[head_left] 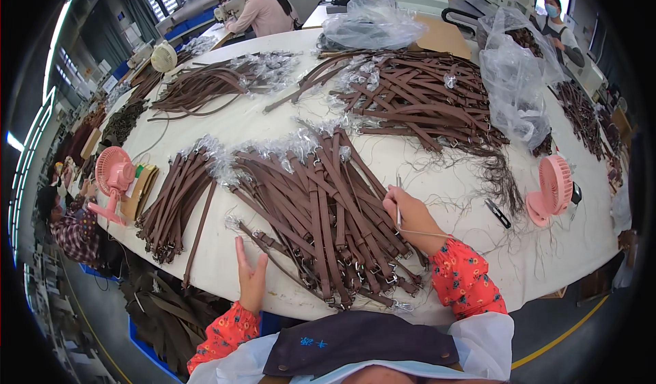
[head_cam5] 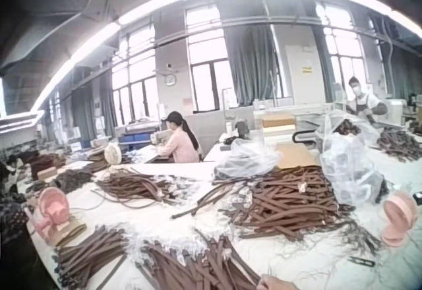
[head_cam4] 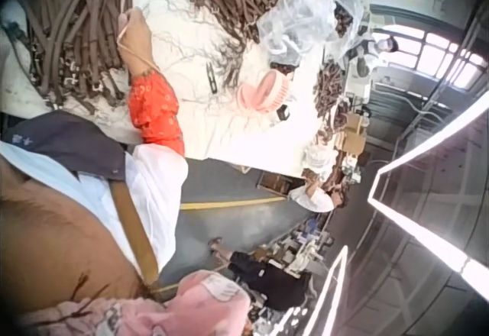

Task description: The person gathers bundles of brown leather straps and uses a metal tool to attach metal hardware to the ends of the straps. They repeatedly pick up straps, align the hardware, and use the tool to secure the components, placing finished items on the table.

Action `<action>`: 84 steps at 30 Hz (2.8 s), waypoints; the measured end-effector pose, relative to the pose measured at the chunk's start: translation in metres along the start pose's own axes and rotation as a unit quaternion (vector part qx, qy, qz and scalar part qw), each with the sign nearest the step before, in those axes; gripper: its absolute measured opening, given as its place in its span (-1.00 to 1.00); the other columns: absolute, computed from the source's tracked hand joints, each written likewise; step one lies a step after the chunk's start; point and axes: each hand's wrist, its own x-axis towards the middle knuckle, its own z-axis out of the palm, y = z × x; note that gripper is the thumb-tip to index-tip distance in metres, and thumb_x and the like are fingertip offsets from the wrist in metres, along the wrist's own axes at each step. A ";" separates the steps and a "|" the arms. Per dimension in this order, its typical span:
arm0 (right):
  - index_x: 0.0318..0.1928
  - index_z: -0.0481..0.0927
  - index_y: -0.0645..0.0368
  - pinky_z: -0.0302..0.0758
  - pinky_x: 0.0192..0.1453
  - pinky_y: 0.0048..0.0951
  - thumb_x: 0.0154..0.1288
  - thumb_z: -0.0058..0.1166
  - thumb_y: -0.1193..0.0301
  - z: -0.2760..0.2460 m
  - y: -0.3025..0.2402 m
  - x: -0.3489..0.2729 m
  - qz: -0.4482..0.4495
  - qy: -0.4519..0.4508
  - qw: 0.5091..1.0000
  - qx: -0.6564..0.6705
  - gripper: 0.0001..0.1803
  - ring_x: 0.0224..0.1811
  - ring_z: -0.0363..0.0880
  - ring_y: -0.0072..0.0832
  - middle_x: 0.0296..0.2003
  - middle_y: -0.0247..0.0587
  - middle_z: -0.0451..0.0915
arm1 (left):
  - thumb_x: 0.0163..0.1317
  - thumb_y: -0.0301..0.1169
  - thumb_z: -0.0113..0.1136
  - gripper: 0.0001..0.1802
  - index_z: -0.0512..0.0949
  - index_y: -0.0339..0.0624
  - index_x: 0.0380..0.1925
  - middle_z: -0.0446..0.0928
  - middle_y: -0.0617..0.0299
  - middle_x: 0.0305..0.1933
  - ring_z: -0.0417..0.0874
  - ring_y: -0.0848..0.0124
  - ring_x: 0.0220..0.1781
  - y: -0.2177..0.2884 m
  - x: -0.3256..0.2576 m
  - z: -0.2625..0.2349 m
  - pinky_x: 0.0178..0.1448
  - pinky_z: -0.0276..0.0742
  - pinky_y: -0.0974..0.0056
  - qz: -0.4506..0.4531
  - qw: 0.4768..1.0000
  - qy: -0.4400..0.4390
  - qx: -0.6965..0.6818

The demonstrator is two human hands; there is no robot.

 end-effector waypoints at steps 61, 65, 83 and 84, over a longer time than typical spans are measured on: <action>-0.10 0.42 0.07 0.07 0.53 0.36 0.21 0.25 0.50 0.013 0.044 -0.020 -0.321 -0.002 0.946 -0.055 -0.69 0.55 0.17 0.01 0.48 0.01 0.26 | 0.09 0.05 0.51 0.39 -0.28 -0.39 0.56 -0.23 -0.25 0.65 -0.21 0.06 0.70 0.050 0.079 0.089 0.67 -0.18 0.11 0.054 0.973 -0.171 0.147; -0.16 0.43 0.10 -0.04 0.56 0.38 0.31 0.21 0.43 0.021 0.032 0.014 -0.332 -0.044 0.941 -0.049 -0.79 0.59 0.07 0.01 0.49 0.04 0.24 | 0.08 0.08 0.50 0.40 -0.25 -0.58 0.50 -0.20 -0.40 0.61 -0.18 -0.09 0.68 0.030 0.108 0.096 0.67 -0.18 0.06 0.053 0.987 -0.123 0.091; -0.15 0.42 0.00 -0.16 0.57 0.38 0.21 0.20 0.49 0.094 -0.025 0.016 -0.355 0.088 0.930 -0.021 -0.74 0.44 0.38 -0.17 0.28 -0.22 0.57 | 0.58 -0.08 -0.15 -0.07 -0.46 -0.29 0.56 0.07 -0.21 0.59 0.19 0.09 0.60 -0.002 0.130 0.126 0.58 0.14 0.19 0.064 0.913 -0.388 -0.110; -0.17 0.44 -0.02 -0.10 0.56 0.37 0.17 0.21 0.49 0.098 -0.029 0.012 -0.354 0.121 0.927 -0.038 -0.74 0.39 0.45 -0.19 0.22 -0.26 0.62 | 0.58 -0.08 -0.14 -0.08 -0.46 -0.27 0.57 0.07 -0.21 0.59 0.19 0.10 0.60 -0.005 0.130 0.128 0.58 0.14 0.20 0.050 0.895 -0.421 -0.142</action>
